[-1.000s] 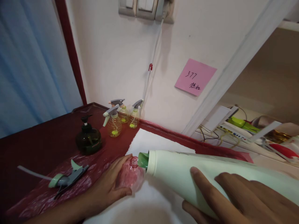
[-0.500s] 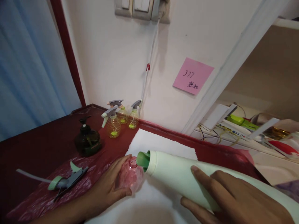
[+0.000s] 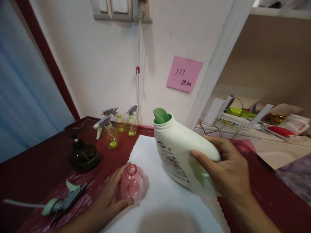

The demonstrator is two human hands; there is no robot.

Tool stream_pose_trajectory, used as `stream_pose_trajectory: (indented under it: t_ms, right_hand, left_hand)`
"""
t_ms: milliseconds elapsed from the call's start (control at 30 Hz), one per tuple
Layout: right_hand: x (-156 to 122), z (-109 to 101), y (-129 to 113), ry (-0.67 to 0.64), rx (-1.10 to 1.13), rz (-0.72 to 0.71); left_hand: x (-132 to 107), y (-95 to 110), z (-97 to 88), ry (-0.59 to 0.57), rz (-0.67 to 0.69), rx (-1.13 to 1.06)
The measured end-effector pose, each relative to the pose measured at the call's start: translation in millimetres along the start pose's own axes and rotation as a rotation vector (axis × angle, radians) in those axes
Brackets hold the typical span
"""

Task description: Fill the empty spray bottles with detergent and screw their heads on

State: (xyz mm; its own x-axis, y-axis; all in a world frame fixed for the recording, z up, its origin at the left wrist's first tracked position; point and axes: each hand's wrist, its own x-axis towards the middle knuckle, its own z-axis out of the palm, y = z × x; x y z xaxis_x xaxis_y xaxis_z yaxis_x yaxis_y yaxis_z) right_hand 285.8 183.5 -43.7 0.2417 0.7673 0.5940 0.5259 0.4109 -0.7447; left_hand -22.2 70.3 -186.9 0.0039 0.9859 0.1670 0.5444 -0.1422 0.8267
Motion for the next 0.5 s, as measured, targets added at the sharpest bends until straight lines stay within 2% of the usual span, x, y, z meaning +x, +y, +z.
stream_pose_trajectory:
  t_ms: [67, 200, 333, 500]
  right_hand:
    - [-3.1, 17.6, 8.7, -0.005, 0.192, 0.127]
    - [-14.4, 55.4, 23.2, 0.027, 0.436, 0.214]
    - [-28.0, 82.8, 27.1, 0.050, 0.480, 0.239]
    - [-32.1, 92.0, 29.4, 0.004, 0.463, 0.229]
  left_hand:
    - [-0.6, -3.8, -0.6, 0.005, -0.008, 0.013]
    - [-0.7, -9.8, -2.6, 0.009, 0.024, 0.028]
    - [1.3, -16.0, -2.3, 0.010, 0.099, 0.045]
    - [5.7, -25.4, 0.8, 0.003, 0.168, -0.011]
